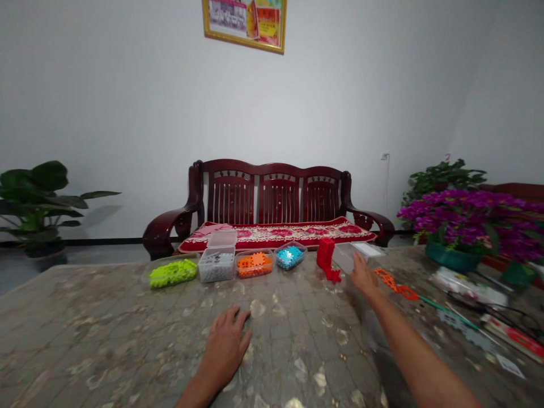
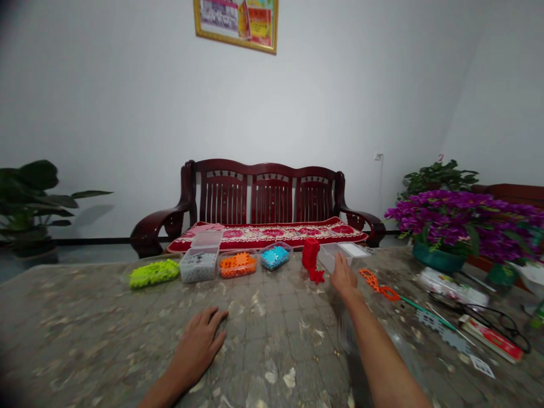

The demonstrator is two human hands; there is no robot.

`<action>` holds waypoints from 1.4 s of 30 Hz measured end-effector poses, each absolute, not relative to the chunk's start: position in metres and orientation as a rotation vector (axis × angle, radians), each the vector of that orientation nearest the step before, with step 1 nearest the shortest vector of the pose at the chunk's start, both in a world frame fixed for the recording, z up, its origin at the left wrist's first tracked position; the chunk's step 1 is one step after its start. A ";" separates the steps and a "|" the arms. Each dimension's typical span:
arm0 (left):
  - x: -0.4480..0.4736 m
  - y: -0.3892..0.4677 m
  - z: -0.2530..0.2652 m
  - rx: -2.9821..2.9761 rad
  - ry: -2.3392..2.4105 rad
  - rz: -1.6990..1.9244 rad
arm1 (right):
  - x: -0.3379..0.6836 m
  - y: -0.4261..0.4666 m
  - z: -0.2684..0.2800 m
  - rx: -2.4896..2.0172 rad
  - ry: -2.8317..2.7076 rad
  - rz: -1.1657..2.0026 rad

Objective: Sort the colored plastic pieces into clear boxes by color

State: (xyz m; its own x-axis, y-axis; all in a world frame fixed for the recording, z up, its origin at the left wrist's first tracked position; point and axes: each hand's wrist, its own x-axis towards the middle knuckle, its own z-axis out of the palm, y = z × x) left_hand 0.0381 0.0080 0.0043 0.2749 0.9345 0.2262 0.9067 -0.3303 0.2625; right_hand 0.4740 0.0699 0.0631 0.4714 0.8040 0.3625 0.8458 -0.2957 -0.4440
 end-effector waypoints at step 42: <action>0.021 0.001 0.023 1.163 1.034 1.502 | 0.237 -0.047 0.048 -0.972 -2.272 0.195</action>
State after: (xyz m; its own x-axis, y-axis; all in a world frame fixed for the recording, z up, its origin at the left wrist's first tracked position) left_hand 0.0212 0.0014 0.0231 -0.1077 0.9768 0.1850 -0.1757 -0.2019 0.9635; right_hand 0.2374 -0.0473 0.0478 -0.5138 0.6908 0.5088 0.5941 0.7143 -0.3699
